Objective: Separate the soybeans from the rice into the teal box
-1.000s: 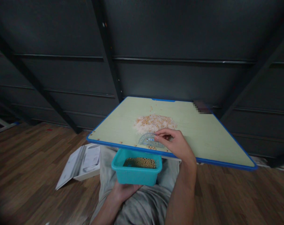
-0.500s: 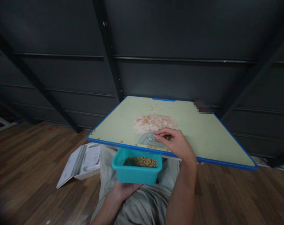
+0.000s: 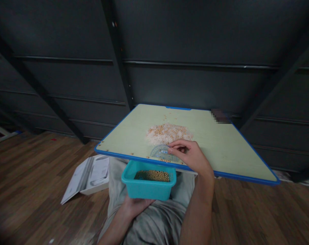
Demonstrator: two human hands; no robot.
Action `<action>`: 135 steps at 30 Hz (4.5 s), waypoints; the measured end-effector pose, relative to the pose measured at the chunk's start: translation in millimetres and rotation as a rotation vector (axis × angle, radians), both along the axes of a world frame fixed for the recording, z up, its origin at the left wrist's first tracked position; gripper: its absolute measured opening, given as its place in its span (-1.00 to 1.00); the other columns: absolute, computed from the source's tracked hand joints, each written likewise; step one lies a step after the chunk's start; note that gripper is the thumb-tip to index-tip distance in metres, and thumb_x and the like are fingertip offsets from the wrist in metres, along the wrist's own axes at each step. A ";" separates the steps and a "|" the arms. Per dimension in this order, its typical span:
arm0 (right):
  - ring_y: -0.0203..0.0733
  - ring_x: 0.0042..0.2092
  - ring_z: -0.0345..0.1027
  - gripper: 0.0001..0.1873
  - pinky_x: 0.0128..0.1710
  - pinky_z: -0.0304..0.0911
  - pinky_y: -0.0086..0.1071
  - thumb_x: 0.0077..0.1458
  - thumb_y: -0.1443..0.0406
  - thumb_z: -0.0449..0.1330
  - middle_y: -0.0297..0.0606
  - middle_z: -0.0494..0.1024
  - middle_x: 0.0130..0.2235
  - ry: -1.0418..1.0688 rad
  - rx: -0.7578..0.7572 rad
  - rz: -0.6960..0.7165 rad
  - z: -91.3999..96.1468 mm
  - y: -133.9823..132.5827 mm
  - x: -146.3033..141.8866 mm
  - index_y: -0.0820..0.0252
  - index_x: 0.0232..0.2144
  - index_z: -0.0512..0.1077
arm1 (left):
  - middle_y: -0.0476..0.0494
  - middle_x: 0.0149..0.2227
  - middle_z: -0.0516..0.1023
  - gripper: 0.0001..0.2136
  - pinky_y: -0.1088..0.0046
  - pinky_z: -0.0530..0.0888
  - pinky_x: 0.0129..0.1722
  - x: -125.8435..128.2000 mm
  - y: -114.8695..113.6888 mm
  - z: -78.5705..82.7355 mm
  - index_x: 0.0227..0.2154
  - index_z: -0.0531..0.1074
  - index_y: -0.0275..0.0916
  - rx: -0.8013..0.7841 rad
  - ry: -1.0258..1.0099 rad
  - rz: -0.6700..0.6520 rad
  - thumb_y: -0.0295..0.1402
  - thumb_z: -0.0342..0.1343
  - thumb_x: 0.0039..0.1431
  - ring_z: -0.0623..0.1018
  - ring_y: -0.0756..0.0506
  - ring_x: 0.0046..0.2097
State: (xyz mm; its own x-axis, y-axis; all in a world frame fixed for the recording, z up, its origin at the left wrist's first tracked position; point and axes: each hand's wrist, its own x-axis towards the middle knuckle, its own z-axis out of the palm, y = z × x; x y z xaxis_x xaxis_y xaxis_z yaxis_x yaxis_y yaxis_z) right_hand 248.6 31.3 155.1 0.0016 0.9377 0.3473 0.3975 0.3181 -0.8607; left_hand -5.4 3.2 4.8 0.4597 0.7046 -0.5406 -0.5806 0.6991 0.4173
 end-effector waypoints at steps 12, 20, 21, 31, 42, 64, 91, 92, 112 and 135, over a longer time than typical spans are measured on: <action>-0.07 -0.32 0.61 -0.81 -0.38 0.41 -0.25 0.12 0.10 0.50 -0.19 0.81 -0.27 -0.001 0.007 -0.003 -0.4 -0.6 -0.3 0.04 -0.29 0.77 | -0.20 0.00 0.83 -0.72 -0.02 0.49 0.39 2.9 -1.4 12.5 0.05 0.64 -0.06 0.023 0.067 -0.002 -0.17 0.19 0.36 0.71 -0.35 0.21; -0.05 -0.30 0.63 -0.81 -0.36 0.41 -0.24 0.11 0.10 0.51 -0.19 0.81 -0.26 0.005 -0.010 -0.001 -0.8 -0.1 -0.5 0.04 -0.29 0.78 | -0.21 -0.03 0.84 -0.77 0.04 0.46 0.42 1.5 -1.3 7.1 -0.02 0.65 -0.13 -0.012 -0.100 0.004 -0.29 0.17 0.36 0.77 -0.31 0.06; -0.05 -0.30 0.63 -0.81 -0.36 0.41 -0.24 0.11 0.10 0.51 -0.18 0.81 -0.26 0.006 -0.011 0.000 -0.7 -0.1 -0.5 0.04 -0.29 0.78 | -0.22 -0.02 0.84 -0.77 0.03 0.47 0.42 1.9 -1.3 7.7 -0.02 0.65 -0.14 -0.007 -0.089 0.002 -0.28 0.20 0.35 0.76 -0.31 0.08; -0.01 -0.24 0.68 -0.84 -0.26 0.48 -0.20 0.07 0.12 0.52 -0.19 0.82 -0.26 0.033 -0.034 0.004 2.4 -2.9 -2.1 0.02 -0.32 0.78 | -0.15 -0.03 0.85 -0.77 0.01 0.47 0.42 4.1 -2.1 18.5 -0.09 0.68 -0.06 0.021 -0.029 -0.009 -0.32 0.12 0.36 0.67 -0.35 0.27; -0.07 -0.31 0.58 -0.86 -0.29 0.39 -0.22 0.08 0.16 0.49 -0.23 0.76 -0.35 0.076 0.070 -0.099 -1.2 0.0 0.3 0.07 -0.33 0.75 | -0.14 -0.04 0.85 -0.66 -0.15 0.41 0.45 1.2 -1.6 3.9 -0.10 0.70 -0.02 0.147 -0.029 -0.043 0.00 0.41 0.13 0.72 -0.42 0.17; -0.14 -0.38 0.52 -0.88 -0.37 0.33 -0.27 0.09 0.19 0.42 -0.27 0.68 -0.41 0.053 0.083 -0.078 0.6 -3.4 1.5 0.09 -0.37 0.65 | -0.15 0.00 0.84 -0.69 -0.12 0.33 0.52 3.8 -6.4 6.0 -0.26 0.74 -0.05 0.198 -0.078 -0.096 -0.08 0.54 -0.06 0.58 -0.46 0.37; -0.06 -0.23 0.71 -0.89 -0.24 0.58 -0.21 0.15 0.19 0.48 -0.22 0.83 -0.22 0.005 -0.014 0.040 2.0 -1.4 -11.1 0.00 -0.25 0.79 | -0.21 0.06 0.81 -0.52 -0.15 0.38 0.49 8.4 -3.8 16.4 0.04 0.67 0.00 0.159 -0.048 -0.065 -0.07 0.43 0.02 0.54 -0.46 0.40; -0.06 -0.24 0.71 -0.89 -0.24 0.58 -0.21 0.14 0.19 0.48 -0.22 0.83 -0.23 0.009 -0.019 0.040 2.1 -1.4 -11.8 0.00 -0.26 0.78 | -0.20 0.07 0.81 -0.52 -0.15 0.38 0.49 8.7 -3.7 16.6 0.04 0.66 0.01 0.160 -0.041 -0.061 -0.06 0.42 0.03 0.54 -0.46 0.41; -0.04 -0.14 0.72 -0.89 -0.08 0.53 -0.16 0.34 0.21 0.36 -0.23 0.81 -0.17 -0.032 0.079 0.023 -2.7 20.7 -78.2 0.02 -0.18 0.71 | -0.12 0.24 0.72 -0.45 -0.10 0.35 0.53 1.7 4.3 12.3 0.13 0.62 0.01 0.216 -0.070 0.163 0.00 0.42 0.05 0.52 -0.40 0.43; -0.05 -0.27 0.55 -0.85 -0.31 0.36 -0.23 0.25 0.14 0.38 -0.22 0.71 -0.30 0.000 0.141 -0.259 -4.2 -20.1 1.7 0.05 -0.30 0.61 | -0.17 0.11 0.80 -0.70 -0.12 0.33 0.52 1.9 -0.1 7.5 -0.17 0.72 -0.04 0.147 -0.114 0.043 -0.04 0.42 0.08 0.54 -0.46 0.40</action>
State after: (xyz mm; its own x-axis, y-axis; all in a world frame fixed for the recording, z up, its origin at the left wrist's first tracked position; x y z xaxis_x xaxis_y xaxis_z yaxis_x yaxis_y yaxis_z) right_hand 250.3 11.2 150.9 0.2341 0.8485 0.4746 0.4811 0.3231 -0.8150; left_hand -3.5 3.1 12.3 0.4798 0.7925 -0.3765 -0.6583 0.6089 0.4426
